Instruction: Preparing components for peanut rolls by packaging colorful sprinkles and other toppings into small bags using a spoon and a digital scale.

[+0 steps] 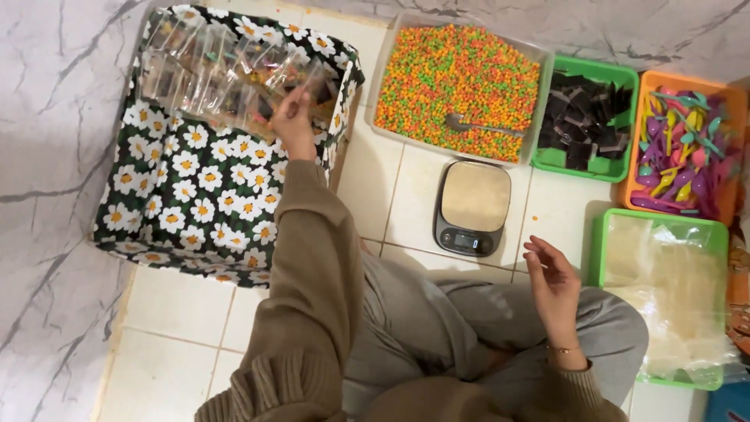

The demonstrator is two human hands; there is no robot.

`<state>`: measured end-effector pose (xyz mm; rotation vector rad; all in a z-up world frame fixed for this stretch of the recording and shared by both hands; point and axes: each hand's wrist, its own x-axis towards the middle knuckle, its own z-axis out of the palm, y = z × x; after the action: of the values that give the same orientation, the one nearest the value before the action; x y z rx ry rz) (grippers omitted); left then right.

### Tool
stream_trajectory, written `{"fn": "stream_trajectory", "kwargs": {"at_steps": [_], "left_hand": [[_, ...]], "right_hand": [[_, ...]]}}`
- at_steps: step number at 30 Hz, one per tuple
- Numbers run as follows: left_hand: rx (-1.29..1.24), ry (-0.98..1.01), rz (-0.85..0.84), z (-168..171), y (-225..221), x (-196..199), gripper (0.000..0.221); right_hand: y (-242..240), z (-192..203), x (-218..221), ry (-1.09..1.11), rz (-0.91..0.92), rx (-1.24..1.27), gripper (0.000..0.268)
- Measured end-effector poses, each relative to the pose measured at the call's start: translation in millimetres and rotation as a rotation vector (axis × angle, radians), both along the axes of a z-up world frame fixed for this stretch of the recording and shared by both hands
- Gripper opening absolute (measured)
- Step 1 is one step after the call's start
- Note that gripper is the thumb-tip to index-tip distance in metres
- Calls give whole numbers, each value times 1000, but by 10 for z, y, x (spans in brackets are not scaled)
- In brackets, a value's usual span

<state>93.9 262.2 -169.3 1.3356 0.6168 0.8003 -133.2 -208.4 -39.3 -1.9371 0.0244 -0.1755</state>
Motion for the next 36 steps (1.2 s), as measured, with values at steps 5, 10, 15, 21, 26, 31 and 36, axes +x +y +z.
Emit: {"fn": "stream_trajectory", "kwargs": {"at_steps": [5, 10, 15, 21, 26, 31, 36], "left_hand": [[396, 161, -55, -548, 163, 215, 23], [666, 362, 10, -629, 244, 355, 31], [748, 570, 104, -681, 303, 405, 43], [-304, -11, -89, -1217, 860, 545, 27], [817, 448, 11, 252, 449, -126, 56], [805, 313, -118, 1105, -95, -544, 34], [907, 87, -276, 1142, -1159, -1026, 21]], "right_hand": [[18, -25, -6, 33, -25, 1, 29], [49, -5, -52, 61, -31, 4, 29], [-6, 27, -109, 114, -53, -7, 27], [-25, 67, -178, 80, -104, -26, 25], [-596, 138, -259, 21, -244, -38, 19], [-1648, 135, -242, -136, -546, -139, 16], [-2985, -923, -236, -43, -704, -603, 15]]}}
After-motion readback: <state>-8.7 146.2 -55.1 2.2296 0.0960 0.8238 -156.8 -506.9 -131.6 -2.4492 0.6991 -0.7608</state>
